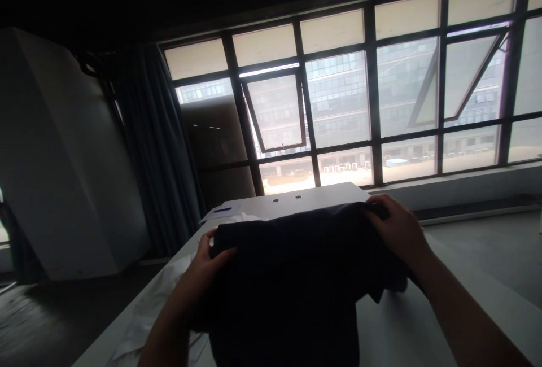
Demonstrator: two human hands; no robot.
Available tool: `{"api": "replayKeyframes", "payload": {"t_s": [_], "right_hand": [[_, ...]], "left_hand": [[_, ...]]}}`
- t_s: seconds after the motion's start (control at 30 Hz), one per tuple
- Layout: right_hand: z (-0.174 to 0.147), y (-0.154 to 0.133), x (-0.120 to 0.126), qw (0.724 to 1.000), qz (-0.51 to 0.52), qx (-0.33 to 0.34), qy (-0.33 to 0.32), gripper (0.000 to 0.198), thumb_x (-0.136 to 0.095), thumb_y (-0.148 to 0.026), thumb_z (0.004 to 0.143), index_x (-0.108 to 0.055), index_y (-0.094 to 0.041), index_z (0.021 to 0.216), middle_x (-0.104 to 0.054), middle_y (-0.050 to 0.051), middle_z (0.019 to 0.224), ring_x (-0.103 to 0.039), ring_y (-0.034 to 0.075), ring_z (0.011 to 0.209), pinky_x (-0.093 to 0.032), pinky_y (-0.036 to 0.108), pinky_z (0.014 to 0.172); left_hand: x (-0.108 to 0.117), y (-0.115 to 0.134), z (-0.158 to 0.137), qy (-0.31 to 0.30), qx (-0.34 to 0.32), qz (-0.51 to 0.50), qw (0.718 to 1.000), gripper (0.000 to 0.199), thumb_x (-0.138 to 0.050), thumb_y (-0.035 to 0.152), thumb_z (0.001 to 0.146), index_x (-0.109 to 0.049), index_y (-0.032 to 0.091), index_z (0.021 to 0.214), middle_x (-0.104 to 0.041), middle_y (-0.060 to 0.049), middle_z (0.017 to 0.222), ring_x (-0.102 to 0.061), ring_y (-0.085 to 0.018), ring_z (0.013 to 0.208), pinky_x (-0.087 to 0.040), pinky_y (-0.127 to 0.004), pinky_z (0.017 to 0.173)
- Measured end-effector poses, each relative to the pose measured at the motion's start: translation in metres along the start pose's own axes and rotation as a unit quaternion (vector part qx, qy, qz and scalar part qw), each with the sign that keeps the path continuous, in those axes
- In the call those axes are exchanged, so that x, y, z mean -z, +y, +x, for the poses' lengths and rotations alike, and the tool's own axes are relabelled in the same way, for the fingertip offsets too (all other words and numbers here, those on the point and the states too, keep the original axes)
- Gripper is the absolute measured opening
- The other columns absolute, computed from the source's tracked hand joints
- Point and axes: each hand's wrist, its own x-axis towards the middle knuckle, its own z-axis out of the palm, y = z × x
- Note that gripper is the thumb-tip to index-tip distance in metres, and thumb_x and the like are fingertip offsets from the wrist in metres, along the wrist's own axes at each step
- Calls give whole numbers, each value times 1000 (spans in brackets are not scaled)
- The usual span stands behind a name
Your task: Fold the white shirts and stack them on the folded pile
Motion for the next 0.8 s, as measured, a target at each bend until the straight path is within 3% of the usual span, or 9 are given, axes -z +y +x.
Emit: {"api": "replayKeyframes", "payload": {"t_s": [0.07,0.13,0.2,0.3,0.43,0.5,0.6,0.7,0.8], "right_hand": [[-3,17,-26,999,-49,15,-19,24,-57,-40,93,-65,-23,107,-69,10,109,-63,28,105,-46,41,96],[-11,38,-52,982,-129,-30,-137,29,-56,-33,92,-65,-21,117,-65,15,121,-58,34,116,-42,48,101],[-24,55,-74,938,-153,-71,-303,42,-63,-33,87,-63,-20,127,-61,19,131,-55,38,122,-42,51,101],[-50,65,-99,893,-109,-63,-433,56,-79,-39,73,-67,-21,125,-67,15,126,-62,34,115,-48,41,97],[-78,55,-126,877,-82,-38,-473,67,-81,-44,72,-65,-20,132,-66,14,130,-62,34,119,-48,39,100],[-86,50,-136,876,-89,-36,-473,58,-80,-38,72,-68,-18,125,-63,17,131,-60,37,119,-48,43,99],[-89,48,-141,878,-85,-31,-470,25,-70,-23,77,-73,-17,102,-66,15,120,-65,33,109,-48,41,93],[-84,47,-139,888,-42,-21,-458,18,-56,-19,88,-69,-19,100,-70,10,108,-67,26,102,-47,35,91],[-73,40,-133,904,2,-23,-426,23,-43,-25,98,-63,-19,109,-71,8,105,-67,22,100,-47,32,89]], "left_hand": [[-10,-12,8,-7,-2,47,999,81,-57,46,92,-16,20,158,-66,-15,129,-71,-31,104,-57,-43,90],[-19,-28,18,29,-7,207,978,81,-54,38,90,-15,11,157,-58,-23,137,-67,-35,114,-52,-47,96],[-28,-45,24,22,-22,349,937,80,-57,35,85,-26,9,155,-48,-28,147,-57,-41,128,-46,-52,104],[-50,-59,21,-73,-48,391,916,80,-71,39,72,-49,21,146,-46,-18,155,-46,-42,139,-41,-53,111],[-101,-63,6,-252,-101,316,909,92,-81,46,64,-51,26,149,-44,-13,159,-36,-37,149,-32,-47,122],[-131,-71,-1,-296,-78,340,889,110,-85,53,59,-42,24,156,-32,-17,166,-27,-44,152,-27,-58,123],[-166,-91,-7,-354,-21,401,845,140,-92,57,45,-23,29,163,-9,-18,172,-7,-53,154,-15,-79,116],[-178,-106,-5,-343,-24,426,837,141,-93,59,43,-22,34,163,-5,-14,173,-5,-52,154,-12,-82,114],[-171,-103,1,-270,-42,445,853,114,-89,53,55,-40,31,156,-20,-18,170,-26,-50,150,-29,-75,112]]}}
